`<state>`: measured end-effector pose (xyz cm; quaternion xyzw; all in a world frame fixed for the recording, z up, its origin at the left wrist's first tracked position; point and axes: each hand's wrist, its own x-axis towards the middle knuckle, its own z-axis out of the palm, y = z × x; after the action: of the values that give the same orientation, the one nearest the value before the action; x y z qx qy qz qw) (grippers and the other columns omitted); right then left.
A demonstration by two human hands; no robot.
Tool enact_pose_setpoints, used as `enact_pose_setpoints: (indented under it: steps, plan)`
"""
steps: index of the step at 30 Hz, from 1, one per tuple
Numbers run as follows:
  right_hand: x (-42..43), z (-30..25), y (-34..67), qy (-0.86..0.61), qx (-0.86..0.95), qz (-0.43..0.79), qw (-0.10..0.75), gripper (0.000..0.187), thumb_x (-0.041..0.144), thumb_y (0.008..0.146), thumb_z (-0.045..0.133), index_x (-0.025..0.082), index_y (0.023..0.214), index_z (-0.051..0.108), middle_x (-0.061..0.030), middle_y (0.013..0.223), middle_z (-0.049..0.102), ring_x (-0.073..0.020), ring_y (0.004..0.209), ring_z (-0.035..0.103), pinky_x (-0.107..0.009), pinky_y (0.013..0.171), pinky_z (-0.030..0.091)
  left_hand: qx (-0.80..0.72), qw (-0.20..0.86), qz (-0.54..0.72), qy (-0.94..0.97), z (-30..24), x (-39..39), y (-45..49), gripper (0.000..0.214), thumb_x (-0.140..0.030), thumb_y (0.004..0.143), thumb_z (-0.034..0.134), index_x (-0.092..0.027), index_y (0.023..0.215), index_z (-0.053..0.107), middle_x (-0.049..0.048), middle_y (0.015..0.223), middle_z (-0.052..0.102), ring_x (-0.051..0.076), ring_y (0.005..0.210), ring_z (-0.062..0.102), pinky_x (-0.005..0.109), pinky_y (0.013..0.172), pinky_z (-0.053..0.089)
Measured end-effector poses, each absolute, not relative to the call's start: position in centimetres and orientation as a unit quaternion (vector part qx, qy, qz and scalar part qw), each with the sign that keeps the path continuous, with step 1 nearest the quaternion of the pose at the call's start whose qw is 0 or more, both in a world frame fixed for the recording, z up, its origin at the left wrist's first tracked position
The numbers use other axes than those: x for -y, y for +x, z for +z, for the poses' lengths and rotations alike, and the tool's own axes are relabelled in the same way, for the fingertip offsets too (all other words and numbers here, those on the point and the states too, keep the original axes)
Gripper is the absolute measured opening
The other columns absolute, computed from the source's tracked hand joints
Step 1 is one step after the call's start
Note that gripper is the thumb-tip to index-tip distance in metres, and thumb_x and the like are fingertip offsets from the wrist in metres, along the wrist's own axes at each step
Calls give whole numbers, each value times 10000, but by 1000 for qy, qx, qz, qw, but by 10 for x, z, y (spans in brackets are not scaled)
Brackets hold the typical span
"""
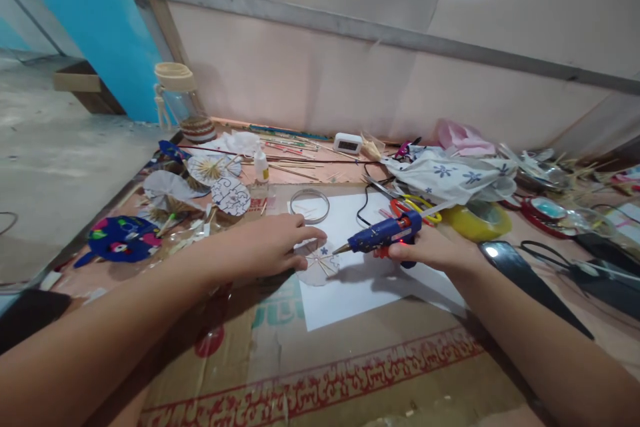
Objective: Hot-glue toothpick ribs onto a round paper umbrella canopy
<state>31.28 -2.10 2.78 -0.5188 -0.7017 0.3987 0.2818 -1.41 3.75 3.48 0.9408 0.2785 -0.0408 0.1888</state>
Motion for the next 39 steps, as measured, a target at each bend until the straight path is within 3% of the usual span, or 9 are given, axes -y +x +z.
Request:
enact_pose_setpoints:
  steps: [6, 13, 21, 26, 39]
  plan:
    - [32, 21, 300, -534, 695, 420, 236, 361, 592, 802, 824, 232, 836, 827, -48, 688, 774, -252, 623, 719, -342, 518, 566, -273, 200, -39, 940, 35, -38, -13, 419, -363, 970, 677, -361, 1388, 643, 66, 1143, 660, 260, 1021, 657, 339, 849, 490]
    - [42, 27, 287, -508, 749, 367, 213, 170, 394, 837, 822, 258, 866, 724, 9, 729, 734, -207, 600, 670, -315, 496, 508, -282, 195, -62, 937, 34, -40, -10, 449, -396, 977, 670, -366, 1423, 633, 78, 1187, 663, 272, 1033, 657, 351, 862, 490]
    - [43, 40, 283, -517, 779, 323, 149, 225, 410, 894, 756, 239, 792, 650, -35, 719, 686, -232, 617, 620, -355, 536, 462, -265, 184, -35, 946, 25, -42, -12, 446, -421, 978, 672, -369, 1419, 635, 66, 1145, 660, 241, 958, 657, 325, 815, 480]
    - [51, 56, 271, -554, 774, 297, 83, 248, 406, 903, 727, 218, 779, 623, -45, 783, 685, -197, 666, 588, -306, 593, 418, -262, 167, -35, 950, 25, -39, -13, 433, -411, 985, 625, -358, 1415, 621, 71, 1118, 651, 257, 964, 657, 343, 801, 477]
    - [61, 62, 262, -564, 779, 266, 61, 208, 376, 942, 662, 222, 813, 609, -32, 806, 673, -185, 688, 558, -281, 613, 369, -278, 188, -44, 941, 31, -38, -11, 475, -418, 960, 642, -331, 1425, 597, 82, 1202, 651, 261, 982, 660, 354, 854, 477]
